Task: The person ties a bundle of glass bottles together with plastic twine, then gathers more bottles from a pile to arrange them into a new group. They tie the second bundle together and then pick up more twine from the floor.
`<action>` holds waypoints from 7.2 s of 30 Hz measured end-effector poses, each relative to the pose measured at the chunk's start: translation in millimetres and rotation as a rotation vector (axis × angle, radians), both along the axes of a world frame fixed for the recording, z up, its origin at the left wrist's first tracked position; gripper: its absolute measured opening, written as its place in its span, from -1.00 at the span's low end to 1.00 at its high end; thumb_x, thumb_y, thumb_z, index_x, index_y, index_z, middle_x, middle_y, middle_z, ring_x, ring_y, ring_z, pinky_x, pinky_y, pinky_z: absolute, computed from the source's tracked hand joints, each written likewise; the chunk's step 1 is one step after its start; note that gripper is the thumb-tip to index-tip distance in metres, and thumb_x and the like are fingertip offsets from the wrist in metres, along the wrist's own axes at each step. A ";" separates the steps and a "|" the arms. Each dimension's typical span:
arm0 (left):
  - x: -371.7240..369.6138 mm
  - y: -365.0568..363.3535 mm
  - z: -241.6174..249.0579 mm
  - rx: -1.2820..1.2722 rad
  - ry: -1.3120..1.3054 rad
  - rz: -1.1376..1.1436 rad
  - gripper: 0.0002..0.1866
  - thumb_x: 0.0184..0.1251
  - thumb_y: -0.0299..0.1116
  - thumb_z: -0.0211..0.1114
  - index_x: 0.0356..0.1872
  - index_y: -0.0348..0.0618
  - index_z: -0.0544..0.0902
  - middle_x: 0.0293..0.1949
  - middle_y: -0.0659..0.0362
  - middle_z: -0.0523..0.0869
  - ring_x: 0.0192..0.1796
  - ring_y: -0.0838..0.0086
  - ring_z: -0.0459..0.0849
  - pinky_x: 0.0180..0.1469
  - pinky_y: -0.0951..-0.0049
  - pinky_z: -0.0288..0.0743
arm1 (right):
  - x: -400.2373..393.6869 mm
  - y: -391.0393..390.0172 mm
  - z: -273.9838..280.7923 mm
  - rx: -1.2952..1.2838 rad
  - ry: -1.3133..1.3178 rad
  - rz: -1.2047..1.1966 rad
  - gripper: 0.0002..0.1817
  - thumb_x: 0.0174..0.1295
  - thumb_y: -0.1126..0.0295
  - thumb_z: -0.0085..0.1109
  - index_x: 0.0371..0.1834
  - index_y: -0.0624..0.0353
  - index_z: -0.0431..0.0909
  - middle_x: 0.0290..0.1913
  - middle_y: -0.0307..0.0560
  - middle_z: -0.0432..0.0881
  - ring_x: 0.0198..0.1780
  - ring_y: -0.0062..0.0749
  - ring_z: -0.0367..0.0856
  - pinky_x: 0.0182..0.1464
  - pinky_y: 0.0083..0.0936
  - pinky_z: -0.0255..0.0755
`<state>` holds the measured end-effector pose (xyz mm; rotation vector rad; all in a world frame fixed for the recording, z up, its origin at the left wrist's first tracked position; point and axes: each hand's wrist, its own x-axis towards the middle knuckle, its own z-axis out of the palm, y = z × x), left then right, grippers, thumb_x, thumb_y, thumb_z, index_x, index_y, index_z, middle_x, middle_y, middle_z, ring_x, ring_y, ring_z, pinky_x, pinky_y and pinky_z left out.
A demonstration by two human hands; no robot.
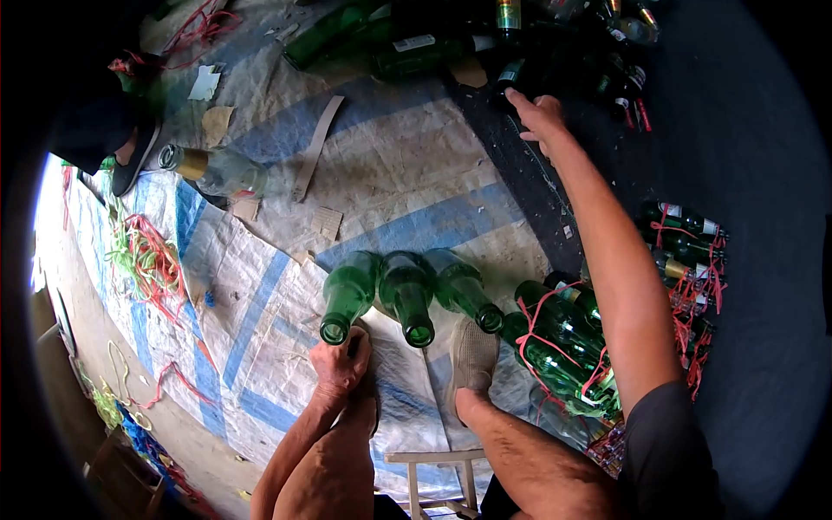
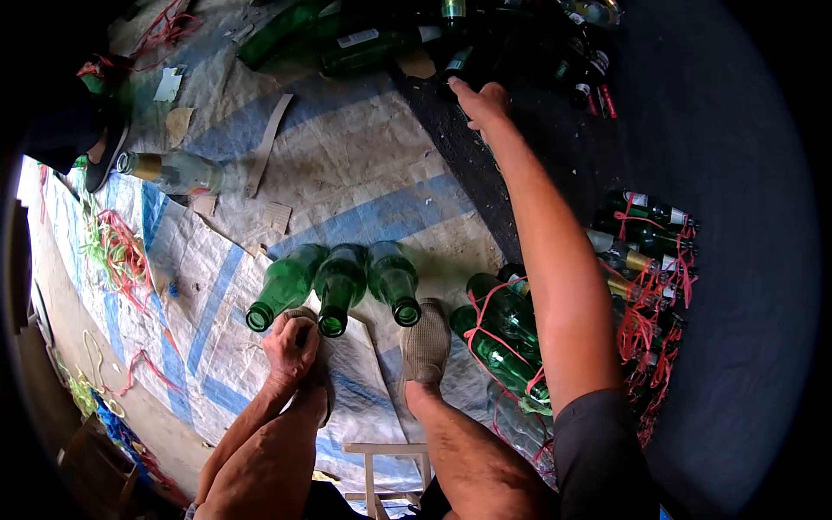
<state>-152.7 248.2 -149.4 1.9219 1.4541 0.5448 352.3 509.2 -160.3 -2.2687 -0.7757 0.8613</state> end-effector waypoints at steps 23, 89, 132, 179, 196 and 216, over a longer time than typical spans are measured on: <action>-1.3 -0.9 -0.1 -0.047 0.015 -0.033 -0.84 0.27 -0.40 0.59 -0.19 -0.09 0.78 -0.22 0.08 0.76 -0.25 0.11 0.83 -0.20 0.24 0.68 | -21.1 -6.0 1.8 0.029 0.049 -0.073 -0.30 0.06 -0.12 0.62 -0.10 0.38 0.72 -0.17 0.04 0.75 -0.13 -0.25 0.72 -0.04 -0.28 0.64; -3.5 -2.6 -2.0 0.008 -0.044 -0.013 -0.85 0.27 -0.45 0.57 -0.18 -0.04 0.80 -0.27 0.12 0.74 -0.30 0.16 0.82 -0.24 0.25 0.69 | -54.7 -82.6 79.0 0.001 0.104 0.572 -0.55 0.20 0.07 0.64 -0.01 0.10 0.72 -0.12 -0.24 0.76 -0.03 -0.38 0.76 0.06 -0.34 0.67; -6.6 -1.3 -10.0 -0.002 0.002 -0.007 -0.85 0.25 -0.45 0.56 -0.20 -0.04 0.78 -0.24 0.12 0.84 -0.28 0.14 0.86 -0.22 0.26 0.71 | -217.0 -79.6 84.3 0.595 0.123 1.367 -0.22 -0.05 0.64 0.51 0.37 0.16 0.54 0.17 0.06 0.62 0.25 0.14 0.71 0.26 -0.18 0.65; 4.6 3.1 2.7 0.010 -0.003 -0.013 -0.86 0.18 -0.47 0.54 -0.27 -0.02 0.77 -0.36 0.09 0.78 -0.31 0.06 0.77 -0.25 0.11 0.60 | 92.4 -101.5 39.4 -0.718 -0.202 0.461 -0.13 -0.22 0.08 0.81 0.21 0.27 0.70 0.11 0.19 0.83 0.12 -0.06 0.84 0.03 -0.11 0.75; -7.7 -3.9 -8.5 -0.001 0.057 -0.008 -0.80 0.26 -0.33 0.55 -0.10 0.11 0.80 -0.32 0.05 0.80 -0.31 0.03 0.84 -0.27 0.08 0.69 | 56.6 -39.6 -34.3 -0.110 -0.529 0.534 -0.55 0.16 0.19 0.55 0.02 0.21 0.68 -0.01 0.24 0.82 0.10 0.19 0.82 0.14 -0.03 0.64; -9.2 1.0 2.4 0.019 -0.049 -0.021 -0.80 0.30 -0.39 0.54 -0.10 -0.07 0.77 -0.21 0.08 0.72 -0.29 0.04 0.80 -0.29 0.15 0.67 | -167.8 8.2 135.5 0.704 -0.277 0.809 -0.62 0.31 0.20 0.64 -0.03 0.24 0.75 -0.13 -0.03 0.84 -0.06 -0.26 0.83 0.10 -0.31 0.70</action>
